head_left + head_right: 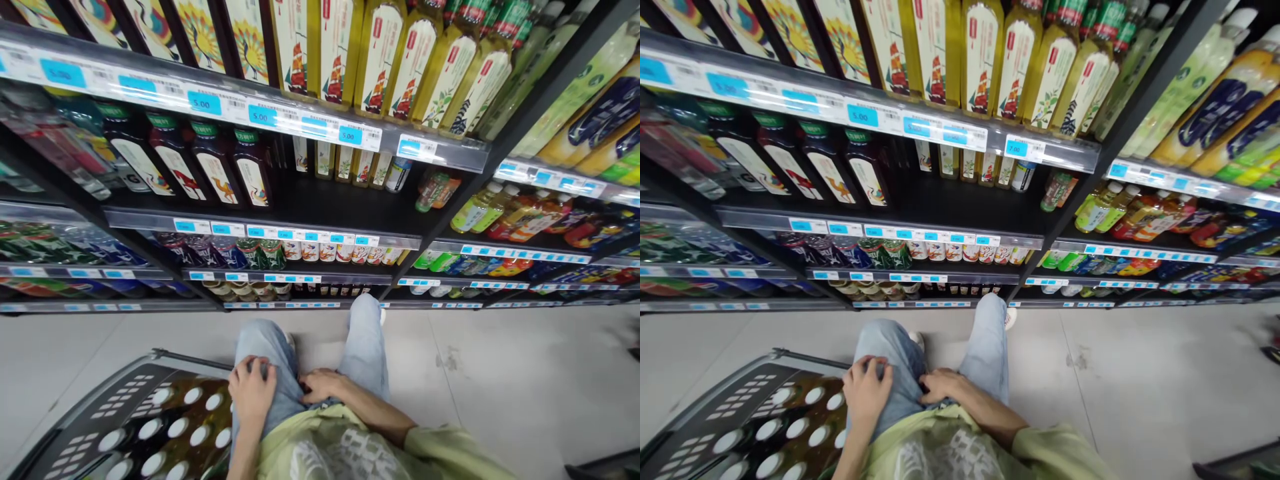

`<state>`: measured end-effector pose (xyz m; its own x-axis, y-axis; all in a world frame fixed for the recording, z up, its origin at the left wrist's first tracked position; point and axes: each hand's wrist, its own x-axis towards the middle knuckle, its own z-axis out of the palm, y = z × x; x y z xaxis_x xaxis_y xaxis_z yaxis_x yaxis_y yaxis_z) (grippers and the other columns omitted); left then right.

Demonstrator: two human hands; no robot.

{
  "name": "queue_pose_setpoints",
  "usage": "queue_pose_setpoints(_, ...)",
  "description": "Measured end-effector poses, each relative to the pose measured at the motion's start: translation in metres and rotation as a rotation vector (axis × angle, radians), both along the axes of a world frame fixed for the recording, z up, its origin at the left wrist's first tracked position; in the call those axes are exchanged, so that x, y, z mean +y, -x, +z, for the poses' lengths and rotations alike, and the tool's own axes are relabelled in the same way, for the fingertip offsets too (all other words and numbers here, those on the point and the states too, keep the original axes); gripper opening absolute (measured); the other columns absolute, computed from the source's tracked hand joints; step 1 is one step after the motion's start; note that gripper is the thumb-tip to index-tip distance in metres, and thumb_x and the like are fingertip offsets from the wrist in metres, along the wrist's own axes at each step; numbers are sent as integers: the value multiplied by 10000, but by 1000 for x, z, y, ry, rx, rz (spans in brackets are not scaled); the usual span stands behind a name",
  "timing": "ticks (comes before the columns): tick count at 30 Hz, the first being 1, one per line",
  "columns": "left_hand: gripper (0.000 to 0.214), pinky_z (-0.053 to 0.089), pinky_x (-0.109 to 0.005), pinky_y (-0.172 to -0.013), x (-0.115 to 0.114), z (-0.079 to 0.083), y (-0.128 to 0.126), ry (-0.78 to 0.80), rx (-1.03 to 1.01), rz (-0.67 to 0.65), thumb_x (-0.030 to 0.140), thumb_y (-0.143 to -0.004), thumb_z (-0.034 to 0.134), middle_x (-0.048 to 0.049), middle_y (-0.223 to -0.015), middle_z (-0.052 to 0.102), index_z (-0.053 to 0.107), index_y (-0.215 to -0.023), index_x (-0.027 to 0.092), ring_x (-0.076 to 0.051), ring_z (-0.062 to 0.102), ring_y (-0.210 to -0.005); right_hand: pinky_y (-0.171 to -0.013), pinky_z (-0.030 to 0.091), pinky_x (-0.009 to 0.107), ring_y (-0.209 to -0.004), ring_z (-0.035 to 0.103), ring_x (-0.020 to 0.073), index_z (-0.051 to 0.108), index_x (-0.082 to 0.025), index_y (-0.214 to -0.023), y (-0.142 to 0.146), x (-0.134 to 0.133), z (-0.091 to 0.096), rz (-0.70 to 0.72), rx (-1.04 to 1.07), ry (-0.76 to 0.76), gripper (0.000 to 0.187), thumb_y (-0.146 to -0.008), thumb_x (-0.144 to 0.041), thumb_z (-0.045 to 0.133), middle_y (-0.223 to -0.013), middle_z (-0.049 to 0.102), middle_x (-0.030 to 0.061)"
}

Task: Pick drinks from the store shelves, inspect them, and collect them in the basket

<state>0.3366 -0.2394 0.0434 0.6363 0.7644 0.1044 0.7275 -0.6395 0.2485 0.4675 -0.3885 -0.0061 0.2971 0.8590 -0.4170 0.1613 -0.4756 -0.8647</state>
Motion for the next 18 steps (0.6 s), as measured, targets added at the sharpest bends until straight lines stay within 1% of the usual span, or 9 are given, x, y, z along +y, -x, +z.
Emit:
queue_pose_setpoints(1, 328, 483, -499, -992, 2, -1, 2, 5, -10, 0, 341, -999, 486, -185, -1316, 630, 766, -1046, 177, -387, 530, -1194, -630, 477, 354, -563, 673, 277, 526, -266, -512, 0, -1, 2, 21, -10, 14, 375, -417, -372, 873, -367, 386, -88)
queue_pose_setpoints(3, 338, 480, -496, -996, 5, -3, 5, 8, -35, -5, 343, -1003, 481, -188, -1317, 628, 769, -1047, 172, -388, 526, -1196, -691, 517, 386, -659, 726, 302, 576, -293, -588, 1, -4, 8, 42, -16, 13, 300, -497, -397, 843, -442, 492, -92)
queue_pose_setpoints(6, 325, 472, -497, -1021, 7, -4, 8, 14, -66, -12, 339, -991, 492, -185, -1321, 621, 767, -1045, 175, -386, 527, -1209, -834, 572, 401, -895, 796, 300, 684, -364, -796, -3, -13, 20, 29, -1, -37, 148, -680, -421, 757, -702, 726, -108)
queue_pose_setpoints(8, 301, 464, -504, -1038, 8, -5, 9, 28, -71, -8, 332, -974, 511, -179, -1320, 621, 767, -1038, 186, -384, 528, -1212, -912, 586, 415, -987, 802, 296, 725, -380, -904, -12, -24, 28, -35, 2, -90, 140, -765, -397, 710, -849, 791, -94)
queue_pose_setpoints(11, 299, 462, -517, -1041, 8, -6, 8, 51, -72, 8, 332, -964, 520, -178, -1326, 619, 771, -1045, 190, -393, 521, -1218, -936, 601, 468, -975, 792, 320, 764, -336, -927, -41, -46, 38, -235, -12, -171, 146, -793, -387, 741, -935, 808, -24)
queue_pose_setpoints(12, 302, 464, -518, -1039, 8, -7, 8, 57, -75, 11, 335, -965, 518, -178, -1331, 616, 771, -1044, 191, -394, 519, -1221, -930, 606, 481, -957, 785, 320, 765, -315, -926, -53, -54, 40, -296, -29, -180, 158, -802, -412, 750, -938, 802, 3)
queue_pose_setpoints(14, 306, 467, -516, -1037, 9, -8, 8, 68, -88, 9, 336, -967, 513, -177, -1337, 612, 771, -1040, 190, -395, 517, -1231, -898, 620, 491, -893, 769, 301, 738, -274, -938, -77, -70, 41, -435, -21, -186, 258, -820, -504, 753, -912, 772, 41)
queue_pose_setpoints(16, 309, 471, -516, -1032, 8, -9, 7, 75, -105, 6, 334, -962, 514, -181, -1331, 613, 772, -1041, 185, -393, 516, -1227, -832, 636, 475, -807, 752, 271, 702, -244, -957, -98, -80, 42, -634, 135, -246, 396, -776, -585, 794, -891, 750, 56)
queue_pose_setpoints(18, 316, 473, -515, -1027, 8, -11, 6, 80, -117, 9, 335, -962, 513, -185, -1324, 618, 775, -1052, 181, -390, 519, -1219, -782, 639, 443, -765, 747, 251, 687, -229, -991, -111, -85, 42, -807, 341, -339, 492, -717, -606, 843, -913, 756, 69)
